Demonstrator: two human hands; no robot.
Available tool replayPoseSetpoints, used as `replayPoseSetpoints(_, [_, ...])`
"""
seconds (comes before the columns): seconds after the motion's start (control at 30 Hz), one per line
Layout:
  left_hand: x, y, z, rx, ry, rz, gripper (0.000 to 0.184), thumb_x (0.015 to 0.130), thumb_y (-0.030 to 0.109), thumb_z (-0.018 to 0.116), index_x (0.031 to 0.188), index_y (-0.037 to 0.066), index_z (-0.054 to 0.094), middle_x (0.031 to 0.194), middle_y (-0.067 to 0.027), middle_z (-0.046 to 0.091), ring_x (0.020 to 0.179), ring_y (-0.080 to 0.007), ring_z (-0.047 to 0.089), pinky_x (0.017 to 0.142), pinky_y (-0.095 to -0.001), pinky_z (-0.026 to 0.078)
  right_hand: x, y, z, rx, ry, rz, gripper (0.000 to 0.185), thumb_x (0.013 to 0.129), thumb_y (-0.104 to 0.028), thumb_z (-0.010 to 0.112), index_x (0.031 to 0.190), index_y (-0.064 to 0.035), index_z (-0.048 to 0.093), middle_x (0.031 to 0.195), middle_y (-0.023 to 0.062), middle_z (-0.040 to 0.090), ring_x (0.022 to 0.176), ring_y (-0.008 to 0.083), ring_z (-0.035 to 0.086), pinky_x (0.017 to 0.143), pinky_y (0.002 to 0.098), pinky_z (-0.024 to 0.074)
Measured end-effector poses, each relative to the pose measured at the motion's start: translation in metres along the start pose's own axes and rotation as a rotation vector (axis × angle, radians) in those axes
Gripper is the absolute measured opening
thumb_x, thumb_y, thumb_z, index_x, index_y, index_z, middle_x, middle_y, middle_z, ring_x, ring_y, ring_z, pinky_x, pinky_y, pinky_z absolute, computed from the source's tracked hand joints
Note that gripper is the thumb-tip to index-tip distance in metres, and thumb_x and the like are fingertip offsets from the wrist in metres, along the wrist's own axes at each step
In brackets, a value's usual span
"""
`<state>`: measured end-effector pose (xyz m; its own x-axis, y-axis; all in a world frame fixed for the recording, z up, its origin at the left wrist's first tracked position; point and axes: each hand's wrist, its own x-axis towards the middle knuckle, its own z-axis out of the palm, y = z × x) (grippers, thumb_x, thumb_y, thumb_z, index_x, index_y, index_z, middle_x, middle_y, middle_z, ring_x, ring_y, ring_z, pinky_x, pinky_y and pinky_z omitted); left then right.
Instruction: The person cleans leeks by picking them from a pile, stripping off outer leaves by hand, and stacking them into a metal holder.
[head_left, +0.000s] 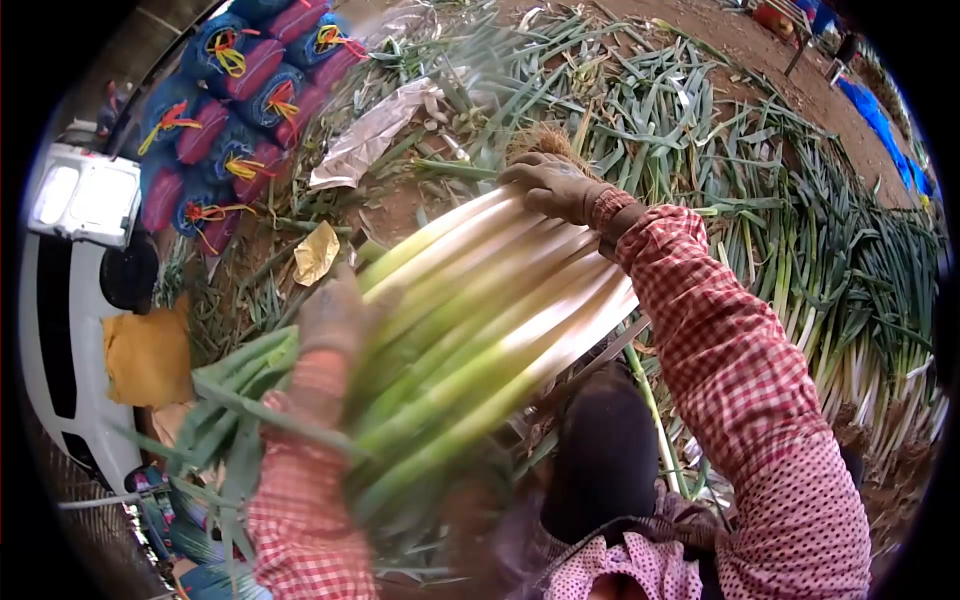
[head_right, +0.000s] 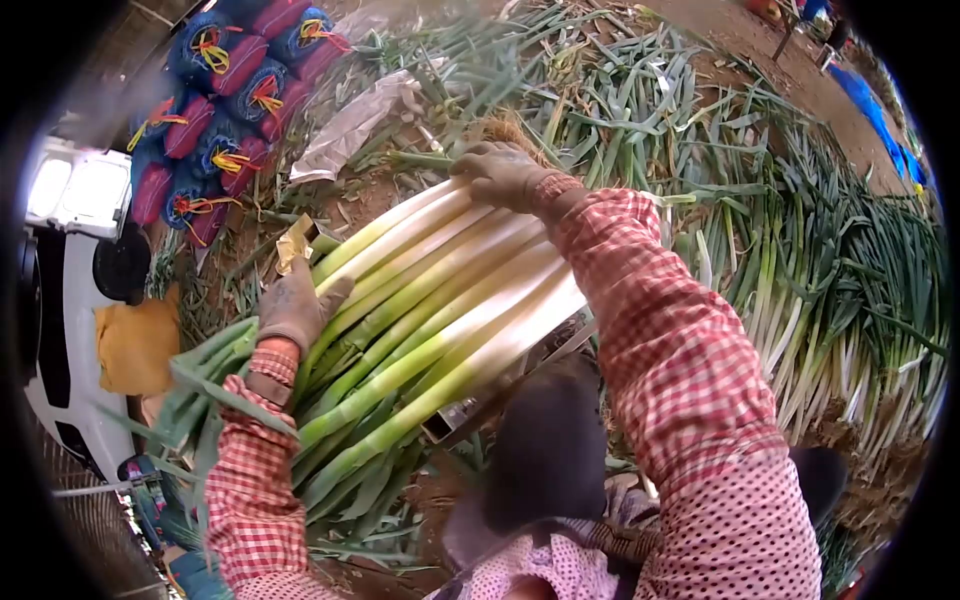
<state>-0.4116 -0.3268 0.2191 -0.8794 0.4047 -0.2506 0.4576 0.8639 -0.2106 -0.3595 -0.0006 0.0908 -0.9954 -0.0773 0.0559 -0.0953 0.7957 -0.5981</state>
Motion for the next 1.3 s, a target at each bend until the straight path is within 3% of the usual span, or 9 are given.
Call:
replayPoseSetpoints(0.1, [0.008, 0.001, 0.0, -0.02, -0.032, -0.059, 0.086, 0.086, 0.068, 0.057, 0.133, -0.002, 0.042, 0.107, -0.028, 0.067, 0.102, -0.0437, 0.064, 0.091, -0.0483, 0.049, 0.003, -0.006, 0.005, -0.168, 0.013, -0.084, 0.057, 0.091, -0.042, 0.036, 0.138, -0.0143, 0.052, 0.15, 0.0172, 0.04, 0.141, 0.0363, 0.032, 0.117, 0.0503, 0.0206])
replayPoseSetpoints(0.23, [0.018, -0.01, 0.01, -0.208, -0.089, 0.033, 0.069, 0.088, 0.063, 0.057, 0.138, 0.019, 0.041, 0.109, -0.0274, 0.067, 0.105, -0.0448, 0.063, 0.093, -0.0497, 0.047, 0.011, -0.01, 0.022, -0.194, -0.005, 0.045, 0.058, 0.095, -0.047, 0.037, 0.142, -0.0158, 0.049, 0.149, 0.0121, 0.043, 0.138, 0.0346, 0.036, 0.116, 0.0498, 0.0257])
replayPoseSetpoints(0.33, [0.019, -0.005, -0.002, -0.082, -0.212, -0.064, 0.076, 0.087, 0.071, 0.05, 0.14, 0.016, 0.041, 0.112, -0.0285, 0.065, 0.108, -0.0446, 0.061, 0.094, -0.0498, 0.046, 0.008, -0.014, 0.018, -0.205, -0.011, 0.077, 0.058, 0.094, -0.049, 0.039, 0.142, -0.0196, 0.048, 0.15, 0.0099, 0.042, 0.14, 0.0356, 0.035, 0.115, 0.0504, 0.0273])
replayPoseSetpoints(0.37, [0.009, -0.008, -0.008, -0.026, 0.034, 0.105, 0.077, 0.089, 0.072, 0.045, 0.14, 0.014, 0.044, 0.124, -0.0278, 0.059, 0.118, -0.0421, 0.057, 0.098, -0.0497, 0.045, 0.01, -0.018, 0.013, -0.198, -0.056, 0.1, 0.059, 0.092, -0.05, 0.038, 0.142, -0.021, 0.049, 0.15, 0.009, 0.042, 0.14, 0.0356, 0.034, 0.115, 0.0503, 0.0277])
replayPoseSetpoints(0.53, [-0.004, -0.096, -0.051, -0.102, -0.542, -0.112, 0.079, 0.099, 0.066, 0.02, 0.141, 0.005, 0.048, 0.144, -0.0225, 0.048, 0.133, -0.0401, 0.045, 0.111, -0.0401, 0.035, 0.01, -0.019, 0.022, -0.162, -0.052, 0.181, 0.062, 0.088, -0.051, 0.036, 0.141, -0.0212, 0.051, 0.15, 0.0098, 0.042, 0.138, 0.033, 0.037, 0.117, 0.0475, 0.0235])
replayPoseSetpoints(0.7, [-0.048, -0.214, -0.033, 0.084, -0.272, -0.164, 0.051, 0.099, 0.048, 0.035, 0.115, 0.007, 0.06, 0.111, -0.0218, 0.066, 0.11, -0.0415, 0.06, 0.092, -0.049, 0.047, 0.007, -0.017, 0.022, -0.119, -0.008, 0.134, 0.056, 0.09, -0.046, 0.043, 0.139, -0.02, 0.052, 0.147, 0.0103, 0.045, 0.136, 0.0323, 0.039, 0.115, 0.0488, 0.0236])
replayPoseSetpoints(1.0, [-0.146, -0.282, 0.087, -0.028, 0.115, -0.357, 0.045, 0.099, 0.036, 0.048, 0.123, 0.001, 0.06, 0.108, -0.0253, 0.066, 0.104, -0.0369, 0.064, 0.095, -0.0418, 0.047, 0.011, -0.018, 0.02, -0.152, -0.045, 0.144, 0.051, 0.091, -0.038, 0.046, 0.138, -0.0174, 0.052, 0.143, 0.0128, 0.046, 0.133, 0.0348, 0.04, 0.112, 0.0489, 0.0275])
replayPoseSetpoints(1.1, [-0.146, -0.283, 0.077, -0.01, 0.071, -0.379, 0.047, 0.098, 0.039, 0.05, 0.122, 0.001, 0.061, 0.109, -0.0252, 0.066, 0.104, -0.0371, 0.064, 0.094, -0.0426, 0.047, 0.019, -0.006, 0.023, -0.181, -0.028, 0.075, 0.047, 0.092, -0.035, 0.048, 0.132, -0.0107, 0.056, 0.121, 0.014, 0.062, 0.112, 0.0299, 0.058, 0.097, 0.0387, 0.0447])
replayPoseSetpoints(1.3, [-0.094, -0.272, -0.04, 0.026, 0.127, -0.304, 0.051, 0.096, 0.044, 0.052, 0.12, 0.0, 0.063, 0.109, -0.0249, 0.067, 0.104, -0.0374, 0.064, 0.093, -0.0441, 0.047, -0.011, -0.031, 0.004, -0.087, 0.016, 0.216, 0.048, 0.089, -0.029, 0.053, 0.133, -0.0102, 0.055, 0.129, 0.017, 0.057, 0.12, 0.0328, 0.054, 0.103, 0.0422, 0.0426])
